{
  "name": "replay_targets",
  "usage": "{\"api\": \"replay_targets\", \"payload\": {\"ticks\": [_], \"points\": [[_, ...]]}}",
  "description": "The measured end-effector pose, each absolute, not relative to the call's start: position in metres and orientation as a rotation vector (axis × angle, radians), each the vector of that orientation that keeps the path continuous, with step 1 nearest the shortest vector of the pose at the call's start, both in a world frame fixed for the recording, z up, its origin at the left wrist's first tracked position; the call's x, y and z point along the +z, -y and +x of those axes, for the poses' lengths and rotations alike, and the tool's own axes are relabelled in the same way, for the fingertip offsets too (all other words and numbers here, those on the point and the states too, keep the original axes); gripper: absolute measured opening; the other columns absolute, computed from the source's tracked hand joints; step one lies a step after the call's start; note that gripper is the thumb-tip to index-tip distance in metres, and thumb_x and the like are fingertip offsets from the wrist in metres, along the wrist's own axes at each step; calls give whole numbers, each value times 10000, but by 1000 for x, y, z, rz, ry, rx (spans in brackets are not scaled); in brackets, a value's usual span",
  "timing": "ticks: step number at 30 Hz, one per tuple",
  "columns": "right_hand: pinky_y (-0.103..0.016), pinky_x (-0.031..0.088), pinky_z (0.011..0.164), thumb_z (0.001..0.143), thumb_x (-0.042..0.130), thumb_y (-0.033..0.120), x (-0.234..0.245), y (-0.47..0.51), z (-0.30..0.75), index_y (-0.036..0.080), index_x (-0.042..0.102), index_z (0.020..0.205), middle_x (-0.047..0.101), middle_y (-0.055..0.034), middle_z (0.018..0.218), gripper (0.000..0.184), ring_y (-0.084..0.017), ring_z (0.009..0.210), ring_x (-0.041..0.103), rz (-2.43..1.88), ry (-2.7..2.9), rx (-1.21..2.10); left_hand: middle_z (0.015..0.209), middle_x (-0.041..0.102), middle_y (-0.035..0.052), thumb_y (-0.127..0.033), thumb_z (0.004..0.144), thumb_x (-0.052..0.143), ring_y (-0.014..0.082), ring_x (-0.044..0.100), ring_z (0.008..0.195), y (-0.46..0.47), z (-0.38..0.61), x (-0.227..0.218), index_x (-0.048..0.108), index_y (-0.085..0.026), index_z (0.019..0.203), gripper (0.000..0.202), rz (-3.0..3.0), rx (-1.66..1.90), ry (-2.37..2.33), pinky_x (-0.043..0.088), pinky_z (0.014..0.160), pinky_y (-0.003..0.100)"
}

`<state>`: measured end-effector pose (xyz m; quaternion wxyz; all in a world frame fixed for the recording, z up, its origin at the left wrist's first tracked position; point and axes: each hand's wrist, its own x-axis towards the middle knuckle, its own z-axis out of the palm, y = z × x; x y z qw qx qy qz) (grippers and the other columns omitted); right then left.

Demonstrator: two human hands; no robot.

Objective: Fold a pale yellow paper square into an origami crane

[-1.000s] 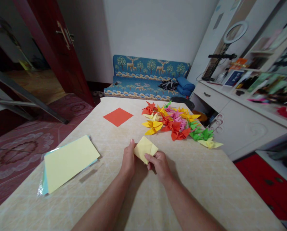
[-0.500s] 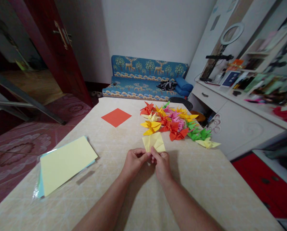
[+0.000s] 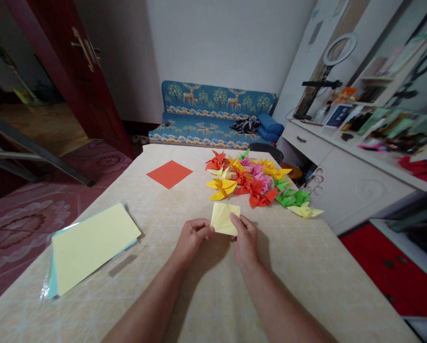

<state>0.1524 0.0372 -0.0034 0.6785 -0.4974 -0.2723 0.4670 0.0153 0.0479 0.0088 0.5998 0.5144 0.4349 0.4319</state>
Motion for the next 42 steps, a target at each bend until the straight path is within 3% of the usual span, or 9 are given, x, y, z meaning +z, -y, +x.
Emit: {"api": "replay_targets", "payload": {"ticks": [3, 8, 18, 23, 27, 32, 36, 39, 42], "points": [[-202, 327, 434, 682, 677, 365, -2, -36, 154, 188, 604, 687, 604, 27, 589, 192, -97, 464, 477, -1074, 635, 1087, 489, 481, -27, -297, 716, 625, 78, 381, 470, -51, 15, 5, 613, -144, 595, 195, 1080, 1139, -1018, 264, 475, 206], [-176, 224, 377, 719, 649, 337, -5, -32, 152, 149, 602, 691, 482, 61, 458, 196, -56, 388, 351, -1119, 843, 1144, 549, 510, -18, -312, 701, 645, 81, 416, 514, -56, 16, 0, 628, -132, 645, 190, 850, 1342, -946, 320, 505, 201], [-172, 259, 393, 757, 610, 320, -5, -30, 152, 140, 602, 697, 502, 49, 485, 189, -60, 409, 385, -1142, 993, 1128, 531, 499, -33, -348, 743, 631, 68, 416, 482, -54, 15, 3, 584, -135, 646, 239, 893, 1407, -989, 324, 471, 182], [-174, 246, 392, 747, 613, 323, 3, -27, 148, 150, 556, 637, 473, 60, 426, 213, -58, 385, 370, -1221, 1065, 1131, 688, 644, 15, -327, 600, 782, 103, 543, 558, -51, 20, 7, 615, -124, 797, 328, 948, 1301, -1008, 425, 533, 205], [-171, 244, 383, 739, 614, 305, 5, -25, 147, 156, 533, 612, 468, 62, 426, 212, -55, 381, 365, -1220, 1140, 1156, 666, 648, 24, -335, 581, 794, 107, 547, 527, -51, 19, 5, 613, -113, 750, 333, 878, 1274, -1020, 435, 511, 215], [-169, 307, 384, 751, 616, 360, 3, -25, 145, 156, 582, 721, 526, 40, 540, 209, -75, 433, 437, -1206, 1134, 1194, 564, 595, 0, -365, 617, 763, 92, 507, 481, -51, 16, 3, 602, -111, 652, 303, 915, 1244, -1048, 397, 463, 195], [-197, 428, 491, 728, 665, 401, 4, -25, 143, 150, 611, 838, 611, -4, 703, 279, -123, 587, 548, -1215, 1094, 1141, 547, 575, -5, -354, 609, 767, 92, 500, 485, -49, 18, 1, 602, -109, 617, 295, 1012, 1183, -1034, 383, 461, 190], [-209, 446, 508, 739, 656, 410, 1, -27, 144, 136, 612, 782, 597, -5, 666, 281, -126, 585, 546, -1209, 1082, 1123, 555, 578, 3, -379, 649, 735, 91, 492, 491, -47, 20, 1, 623, -102, 635, 298, 1024, 1174, -1036, 374, 463, 190], [-189, 415, 419, 772, 610, 437, -3, -28, 145, 144, 595, 737, 560, 12, 606, 295, -111, 520, 518, -1217, 1051, 1139, 554, 584, 16, -400, 690, 700, 92, 486, 487, -47, 21, 0, 636, -94, 646, 315, 991, 1190, -1042, 361, 459, 192]]}}
